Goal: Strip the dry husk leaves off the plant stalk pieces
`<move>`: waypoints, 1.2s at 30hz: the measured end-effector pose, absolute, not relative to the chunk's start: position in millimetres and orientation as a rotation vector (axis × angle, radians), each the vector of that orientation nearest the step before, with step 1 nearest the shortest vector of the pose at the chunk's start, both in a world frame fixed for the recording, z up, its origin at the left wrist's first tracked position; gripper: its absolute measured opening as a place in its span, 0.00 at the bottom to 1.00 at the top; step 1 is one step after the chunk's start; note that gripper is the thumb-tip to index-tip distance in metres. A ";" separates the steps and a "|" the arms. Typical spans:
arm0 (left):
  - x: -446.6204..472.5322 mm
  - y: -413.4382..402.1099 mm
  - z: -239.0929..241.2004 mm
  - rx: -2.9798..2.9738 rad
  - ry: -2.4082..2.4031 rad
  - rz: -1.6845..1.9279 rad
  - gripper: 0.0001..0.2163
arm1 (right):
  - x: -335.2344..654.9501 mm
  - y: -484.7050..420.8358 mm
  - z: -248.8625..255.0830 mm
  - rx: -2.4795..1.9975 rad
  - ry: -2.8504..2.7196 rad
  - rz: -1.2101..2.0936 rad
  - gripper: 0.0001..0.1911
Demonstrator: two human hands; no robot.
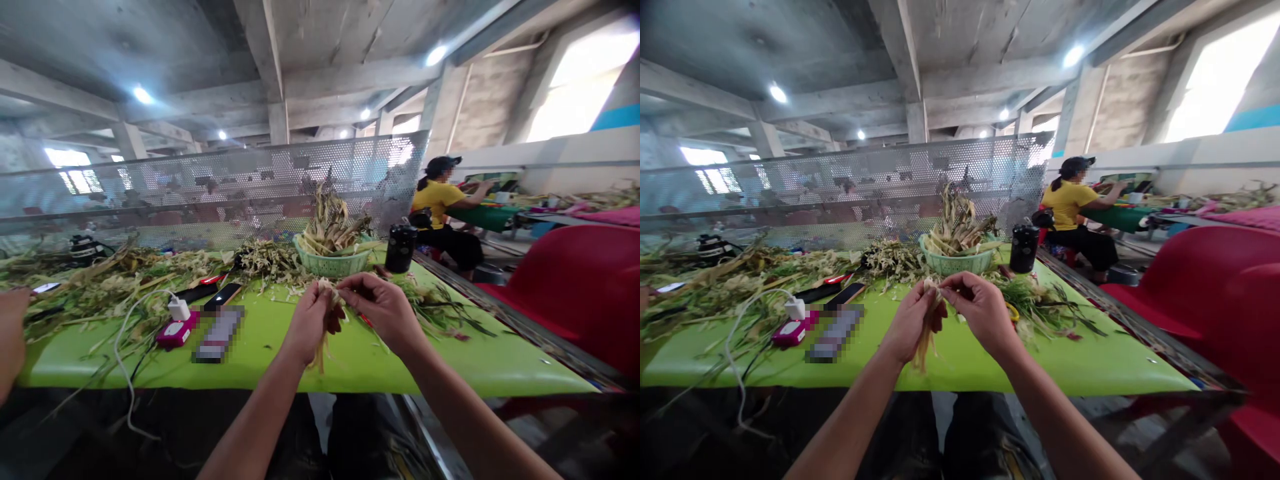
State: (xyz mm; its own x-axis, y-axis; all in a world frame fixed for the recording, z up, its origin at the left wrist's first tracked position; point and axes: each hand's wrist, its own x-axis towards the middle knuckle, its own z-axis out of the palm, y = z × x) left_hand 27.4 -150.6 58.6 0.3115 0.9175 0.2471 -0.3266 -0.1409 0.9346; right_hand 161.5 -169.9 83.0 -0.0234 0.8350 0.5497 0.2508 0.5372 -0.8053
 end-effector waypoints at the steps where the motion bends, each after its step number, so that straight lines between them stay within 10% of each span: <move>1: 26.9 -150.6 59.3 1.290 0.642 1.206 0.11 | 161.8 -170.0 82.4 -0.961 -1.595 0.566 0.11; 36: 23.2 -151.0 56.8 1.645 0.782 1.278 0.12 | 163.3 -163.1 83.2 -1.022 -1.534 0.558 0.14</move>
